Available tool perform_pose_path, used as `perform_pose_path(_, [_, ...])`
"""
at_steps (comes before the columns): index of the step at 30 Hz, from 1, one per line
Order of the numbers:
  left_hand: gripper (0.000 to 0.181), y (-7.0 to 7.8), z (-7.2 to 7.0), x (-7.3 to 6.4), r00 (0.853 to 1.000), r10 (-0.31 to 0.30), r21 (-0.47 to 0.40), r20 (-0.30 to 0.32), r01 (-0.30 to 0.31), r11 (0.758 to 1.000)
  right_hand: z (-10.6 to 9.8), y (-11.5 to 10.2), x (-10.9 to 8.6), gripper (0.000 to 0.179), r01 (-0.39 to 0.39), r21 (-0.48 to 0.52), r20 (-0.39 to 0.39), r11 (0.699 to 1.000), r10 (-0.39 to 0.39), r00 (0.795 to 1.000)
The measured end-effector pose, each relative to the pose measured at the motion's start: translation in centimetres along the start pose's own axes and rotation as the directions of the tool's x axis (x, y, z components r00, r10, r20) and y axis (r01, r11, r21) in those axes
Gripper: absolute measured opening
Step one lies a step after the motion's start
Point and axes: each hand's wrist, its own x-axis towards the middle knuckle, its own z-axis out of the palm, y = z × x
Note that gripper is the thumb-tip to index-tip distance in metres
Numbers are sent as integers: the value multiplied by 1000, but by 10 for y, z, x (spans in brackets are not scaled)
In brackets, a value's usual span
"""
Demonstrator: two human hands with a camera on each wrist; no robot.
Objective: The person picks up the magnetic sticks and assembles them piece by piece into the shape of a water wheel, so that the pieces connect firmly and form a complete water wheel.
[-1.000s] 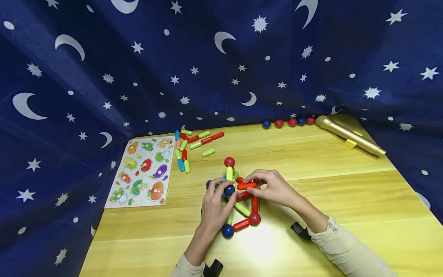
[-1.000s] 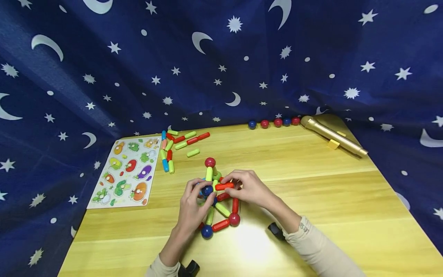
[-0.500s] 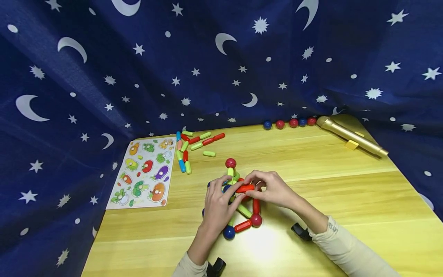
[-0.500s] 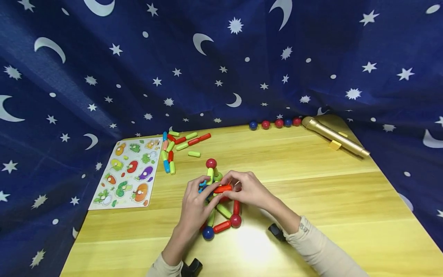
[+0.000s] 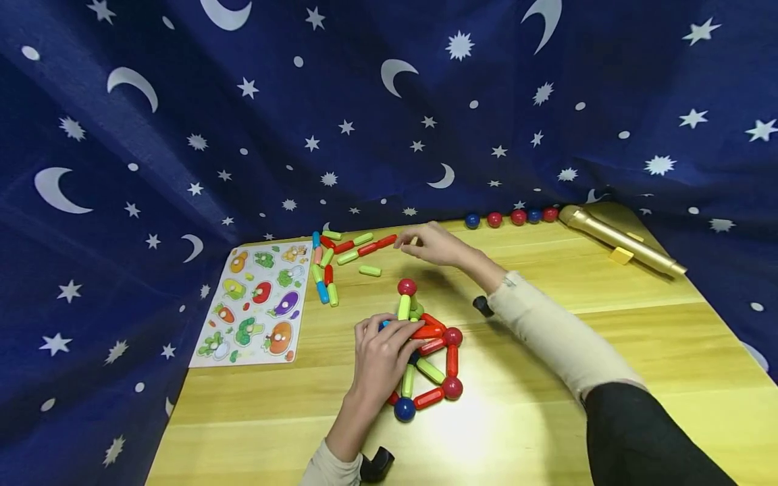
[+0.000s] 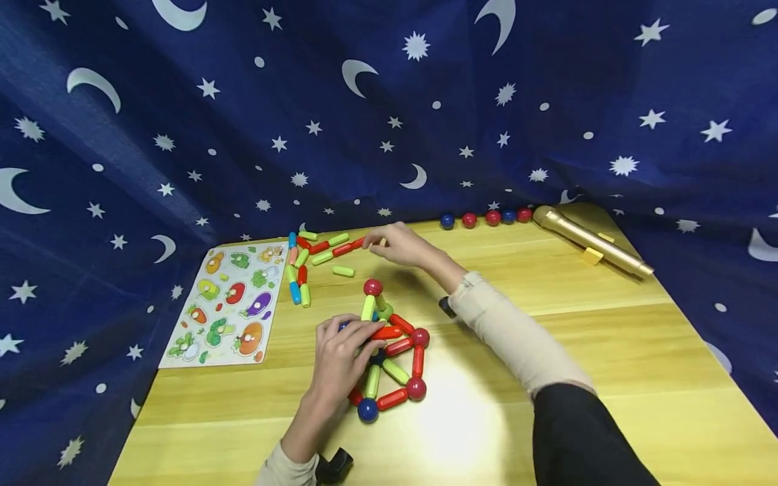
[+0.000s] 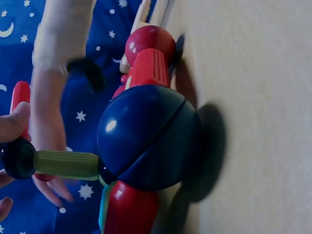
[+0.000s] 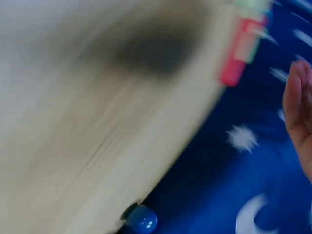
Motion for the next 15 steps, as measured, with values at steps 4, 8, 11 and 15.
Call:
perform_pose_path(4, [28,1,-2,2,1000,-7,16,15,7,1000,26,19,35,27,226,-258,212,939,-173,962])
perform_pose_path(8, [29,1,-2,1,1000,3,15,8,-3,1000,48,19,48,38,346,-317,380,883,-216,899])
perform_pose_path(11, [30,1,-2,0,1000,6,14,8,-6,1000,58,18,51,36,397,-341,458,852,-218,862])
perform_pose_path(15, [30,1,-1,2,1000,5,6,5,-5,1000,66,22,47,16,426,-398,434,812,-242,868])
